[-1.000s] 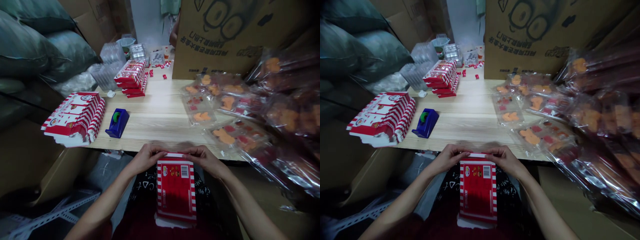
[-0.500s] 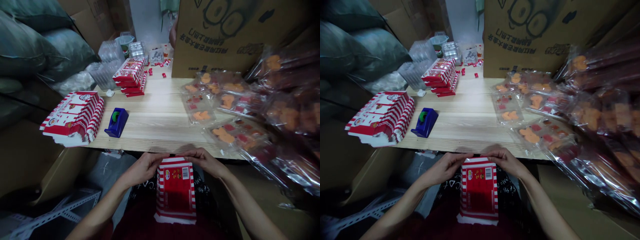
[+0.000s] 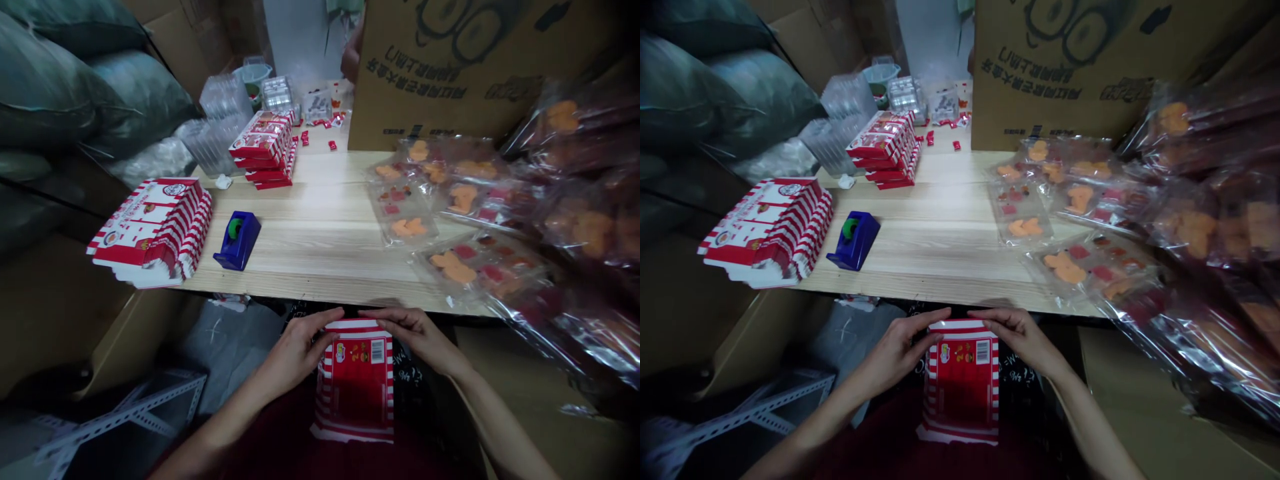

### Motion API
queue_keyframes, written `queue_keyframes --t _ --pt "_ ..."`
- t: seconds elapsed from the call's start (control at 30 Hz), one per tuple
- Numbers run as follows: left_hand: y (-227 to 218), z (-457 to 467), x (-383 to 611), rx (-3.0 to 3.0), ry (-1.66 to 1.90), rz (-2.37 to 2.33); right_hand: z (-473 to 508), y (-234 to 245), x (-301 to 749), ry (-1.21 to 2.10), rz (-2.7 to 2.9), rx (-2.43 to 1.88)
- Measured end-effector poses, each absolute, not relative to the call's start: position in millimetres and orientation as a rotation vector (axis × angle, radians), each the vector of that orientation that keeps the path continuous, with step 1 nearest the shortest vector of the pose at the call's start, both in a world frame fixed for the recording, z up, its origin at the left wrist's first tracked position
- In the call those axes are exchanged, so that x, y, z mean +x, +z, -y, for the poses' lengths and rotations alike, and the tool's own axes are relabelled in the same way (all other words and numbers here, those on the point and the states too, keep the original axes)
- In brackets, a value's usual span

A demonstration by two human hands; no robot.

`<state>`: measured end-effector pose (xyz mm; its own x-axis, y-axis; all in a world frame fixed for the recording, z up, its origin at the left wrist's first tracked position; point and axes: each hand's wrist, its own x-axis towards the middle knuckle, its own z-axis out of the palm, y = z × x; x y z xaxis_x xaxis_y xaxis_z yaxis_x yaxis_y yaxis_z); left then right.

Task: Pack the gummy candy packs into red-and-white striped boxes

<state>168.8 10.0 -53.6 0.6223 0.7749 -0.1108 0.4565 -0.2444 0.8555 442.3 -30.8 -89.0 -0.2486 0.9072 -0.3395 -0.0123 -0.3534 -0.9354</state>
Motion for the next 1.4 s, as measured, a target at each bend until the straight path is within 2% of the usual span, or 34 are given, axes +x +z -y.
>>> queue_keyframes --t 0.5,0.9,1.1,1.4 --pt "-43 -43 184 1.753 0.352 -0.914 35 -90 440 1.624 1.1 -1.362" --pt "-30 -15 173 1.916 0.382 -0.865 57 -91 440 1.514 1.201 -1.342" --pt "-19 -20 177 1.912 0.323 -1.014 54 -81 438 1.505 1.266 -1.351" --pt "-33 -4 175 2.037 0.412 -0.946 57 -88 437 1.443 1.322 -1.349"
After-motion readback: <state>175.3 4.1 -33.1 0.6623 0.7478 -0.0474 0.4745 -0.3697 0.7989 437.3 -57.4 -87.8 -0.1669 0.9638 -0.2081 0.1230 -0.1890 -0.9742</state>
